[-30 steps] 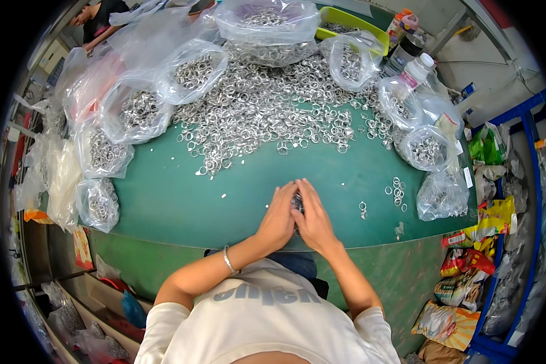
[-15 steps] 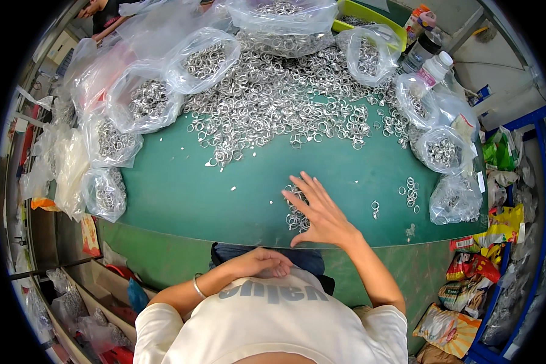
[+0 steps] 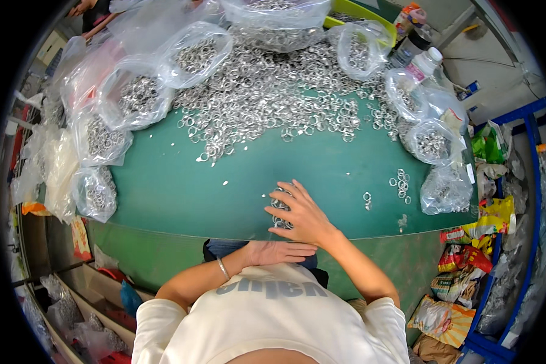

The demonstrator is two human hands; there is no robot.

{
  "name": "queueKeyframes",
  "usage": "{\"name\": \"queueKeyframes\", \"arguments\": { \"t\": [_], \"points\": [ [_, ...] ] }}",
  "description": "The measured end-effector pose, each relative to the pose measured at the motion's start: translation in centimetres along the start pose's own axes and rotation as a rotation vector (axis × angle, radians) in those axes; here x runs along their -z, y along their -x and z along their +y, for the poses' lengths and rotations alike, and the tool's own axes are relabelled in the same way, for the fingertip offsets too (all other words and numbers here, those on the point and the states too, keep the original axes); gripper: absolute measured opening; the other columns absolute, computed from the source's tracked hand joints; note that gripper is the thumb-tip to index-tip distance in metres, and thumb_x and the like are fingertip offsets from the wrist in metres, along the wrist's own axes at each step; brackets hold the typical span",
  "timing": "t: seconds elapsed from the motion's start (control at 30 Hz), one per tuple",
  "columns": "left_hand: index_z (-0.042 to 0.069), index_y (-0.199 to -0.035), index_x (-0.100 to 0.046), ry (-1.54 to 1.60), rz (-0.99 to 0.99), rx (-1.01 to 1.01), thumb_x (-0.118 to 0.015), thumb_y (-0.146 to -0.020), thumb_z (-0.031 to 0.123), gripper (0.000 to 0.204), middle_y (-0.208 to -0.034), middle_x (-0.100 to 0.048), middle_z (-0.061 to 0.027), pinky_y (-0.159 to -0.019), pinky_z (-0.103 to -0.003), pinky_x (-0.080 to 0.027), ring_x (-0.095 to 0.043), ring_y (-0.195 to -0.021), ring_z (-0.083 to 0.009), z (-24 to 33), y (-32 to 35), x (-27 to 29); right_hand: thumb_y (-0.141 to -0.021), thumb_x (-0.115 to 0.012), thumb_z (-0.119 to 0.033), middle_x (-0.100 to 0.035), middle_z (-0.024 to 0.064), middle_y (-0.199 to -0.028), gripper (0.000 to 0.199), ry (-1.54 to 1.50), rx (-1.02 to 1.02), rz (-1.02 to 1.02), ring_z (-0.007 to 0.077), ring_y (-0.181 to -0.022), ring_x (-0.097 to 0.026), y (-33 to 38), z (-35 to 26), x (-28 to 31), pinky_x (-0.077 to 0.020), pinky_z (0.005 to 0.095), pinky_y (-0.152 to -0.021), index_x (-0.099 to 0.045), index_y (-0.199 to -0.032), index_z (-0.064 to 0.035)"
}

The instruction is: The person sorts small metal rings by hand from a large pile on a green table, picking them up individually and placing them into plastic bags or smaller groups.

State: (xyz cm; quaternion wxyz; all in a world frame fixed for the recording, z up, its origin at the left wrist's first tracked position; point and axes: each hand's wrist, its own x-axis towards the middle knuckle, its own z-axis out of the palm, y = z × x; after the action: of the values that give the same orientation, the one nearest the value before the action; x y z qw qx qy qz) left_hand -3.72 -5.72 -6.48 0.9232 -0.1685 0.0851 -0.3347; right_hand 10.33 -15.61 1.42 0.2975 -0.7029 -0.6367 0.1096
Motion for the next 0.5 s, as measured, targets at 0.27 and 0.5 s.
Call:
{"name": "queueKeyframes", "arguments": {
  "t": [0.27,0.5],
  "points": [
    [0.002,-0.143,-0.025,0.423,0.141,-0.082,-0.033,-0.095,0.050,0.068,-0.149,-0.025,-0.0193,-0.116,-0.051,-0.014,-0.023,-0.139,-0.0348,-0.9,0.7,-0.6,-0.073,-0.072,-0.032,-0.051,0.0132,-0.119,0.043,0.016,-0.053,0.062,0.0358,-0.121,-0.042,1.6,-2.8,-1.5,-0.0287,0.0547,-0.107,-0.065,-0.106,-0.0058],
    [0.007,-0.140,-0.034,0.480,-0.021,-0.132,-0.031,-0.098,0.042,0.054,-0.141,-0.038,-0.0189,-0.107,-0.049,-0.034,-0.045,-0.124,-0.0327,-0.6,2.2,5.1,-0.074,-0.070,-0.030,-0.052,0.0122,-0.117,0.037,0.057,-0.049,0.090,0.0345,-0.119,-0.045,3.5,-4.4,-3.1,-0.0325,0.0529,-0.103,-0.065,-0.102,-0.0064]
  ]
}}
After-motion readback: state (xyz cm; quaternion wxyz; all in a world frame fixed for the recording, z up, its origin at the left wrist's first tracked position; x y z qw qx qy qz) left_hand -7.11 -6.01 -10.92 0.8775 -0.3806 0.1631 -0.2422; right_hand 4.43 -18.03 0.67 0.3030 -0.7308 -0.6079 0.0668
